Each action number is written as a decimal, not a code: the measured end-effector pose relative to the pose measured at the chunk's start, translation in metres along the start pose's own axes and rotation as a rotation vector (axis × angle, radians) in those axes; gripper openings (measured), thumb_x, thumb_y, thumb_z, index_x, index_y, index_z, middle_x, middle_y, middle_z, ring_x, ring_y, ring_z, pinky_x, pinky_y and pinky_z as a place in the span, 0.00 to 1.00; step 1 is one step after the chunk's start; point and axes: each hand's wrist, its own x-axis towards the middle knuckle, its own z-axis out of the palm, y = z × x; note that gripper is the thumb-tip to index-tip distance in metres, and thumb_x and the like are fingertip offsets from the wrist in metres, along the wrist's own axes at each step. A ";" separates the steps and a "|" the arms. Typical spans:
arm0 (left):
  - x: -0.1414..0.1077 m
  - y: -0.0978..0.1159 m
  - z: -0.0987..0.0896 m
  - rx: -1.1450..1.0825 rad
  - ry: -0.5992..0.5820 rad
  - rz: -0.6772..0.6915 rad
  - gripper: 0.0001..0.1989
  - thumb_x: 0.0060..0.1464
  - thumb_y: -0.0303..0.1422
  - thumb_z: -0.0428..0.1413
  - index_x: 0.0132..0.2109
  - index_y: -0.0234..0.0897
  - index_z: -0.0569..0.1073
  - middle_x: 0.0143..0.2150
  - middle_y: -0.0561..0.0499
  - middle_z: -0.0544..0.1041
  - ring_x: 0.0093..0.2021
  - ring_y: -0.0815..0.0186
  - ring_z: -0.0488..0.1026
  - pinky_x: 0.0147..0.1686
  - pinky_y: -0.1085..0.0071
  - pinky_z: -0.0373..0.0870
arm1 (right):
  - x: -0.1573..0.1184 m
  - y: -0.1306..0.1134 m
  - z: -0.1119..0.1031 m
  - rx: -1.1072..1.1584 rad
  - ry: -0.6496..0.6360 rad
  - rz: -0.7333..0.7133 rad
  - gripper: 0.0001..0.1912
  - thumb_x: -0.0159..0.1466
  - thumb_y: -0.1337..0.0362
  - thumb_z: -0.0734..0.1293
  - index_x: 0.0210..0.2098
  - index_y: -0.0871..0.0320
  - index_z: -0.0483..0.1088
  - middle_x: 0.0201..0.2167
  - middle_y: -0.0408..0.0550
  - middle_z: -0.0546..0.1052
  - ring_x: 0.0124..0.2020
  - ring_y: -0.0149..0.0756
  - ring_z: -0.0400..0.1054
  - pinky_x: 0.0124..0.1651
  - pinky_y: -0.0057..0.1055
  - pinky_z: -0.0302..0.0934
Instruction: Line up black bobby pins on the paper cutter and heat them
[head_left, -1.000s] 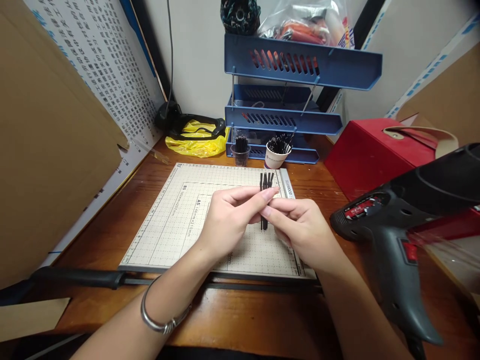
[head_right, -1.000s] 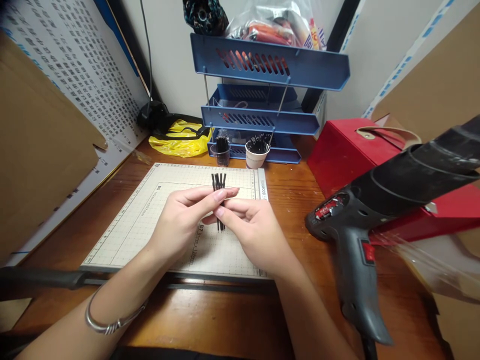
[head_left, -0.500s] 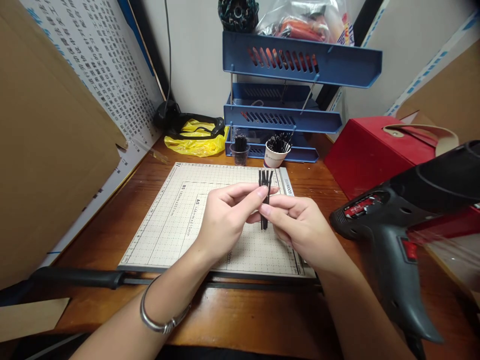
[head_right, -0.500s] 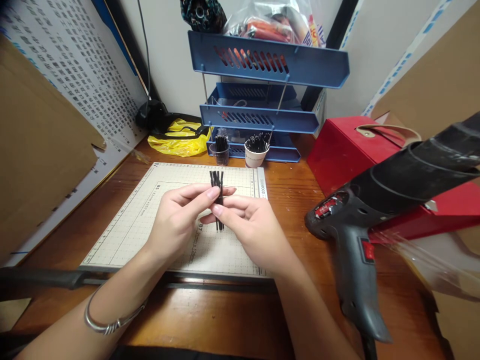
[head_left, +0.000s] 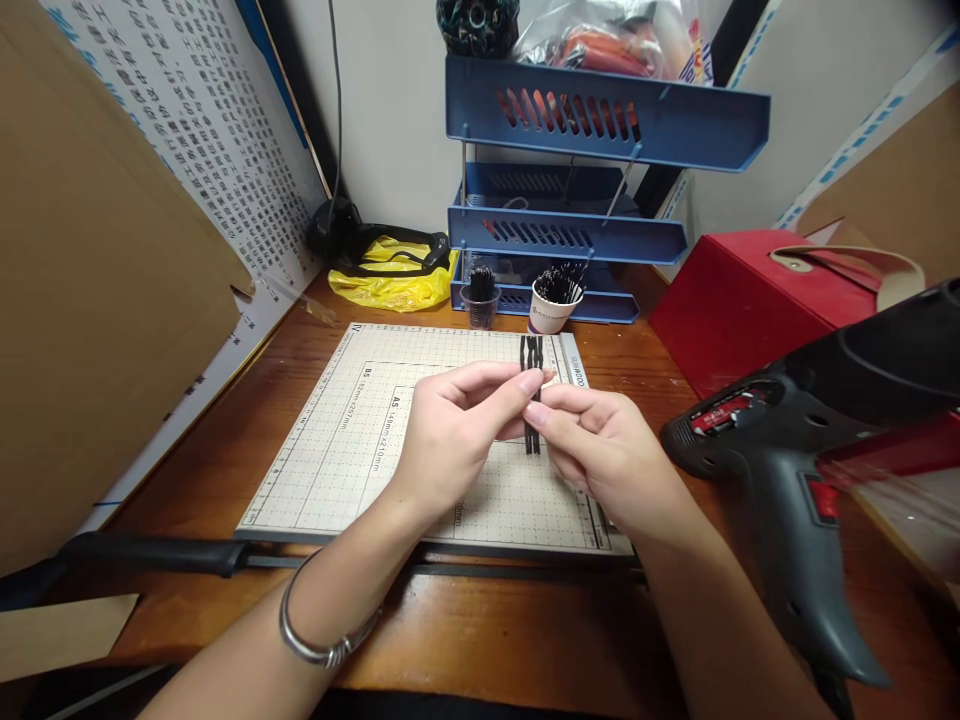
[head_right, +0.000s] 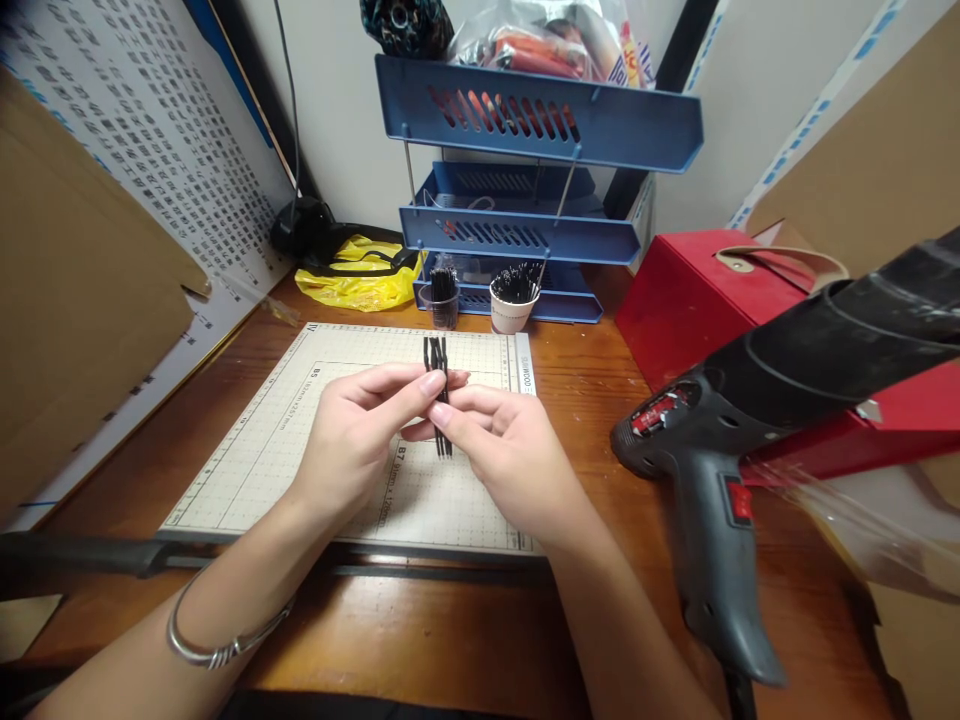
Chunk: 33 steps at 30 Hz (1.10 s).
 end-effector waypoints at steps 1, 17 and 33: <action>0.000 0.000 0.000 -0.011 0.005 -0.004 0.10 0.53 0.40 0.71 0.37 0.39 0.86 0.39 0.49 0.86 0.37 0.66 0.82 0.33 0.77 0.77 | 0.000 0.000 0.000 -0.001 0.003 -0.001 0.13 0.59 0.53 0.78 0.29 0.55 0.82 0.11 0.33 0.57 0.13 0.21 0.42 0.18 0.27 0.43; 0.004 -0.004 -0.007 -0.008 -0.006 0.118 0.12 0.57 0.43 0.68 0.38 0.38 0.83 0.39 0.49 0.84 0.41 0.64 0.80 0.38 0.73 0.79 | -0.001 0.000 -0.001 -0.021 0.043 0.016 0.12 0.60 0.55 0.78 0.29 0.58 0.81 0.18 0.40 0.75 0.14 0.18 0.45 0.22 0.25 0.53; 0.010 0.000 -0.010 -0.051 -0.026 0.060 0.11 0.62 0.38 0.62 0.33 0.36 0.81 0.35 0.49 0.82 0.36 0.67 0.77 0.33 0.76 0.74 | -0.003 0.001 -0.003 -0.024 -0.006 0.017 0.07 0.63 0.59 0.76 0.31 0.56 0.82 0.26 0.45 0.84 0.14 0.17 0.48 0.19 0.23 0.46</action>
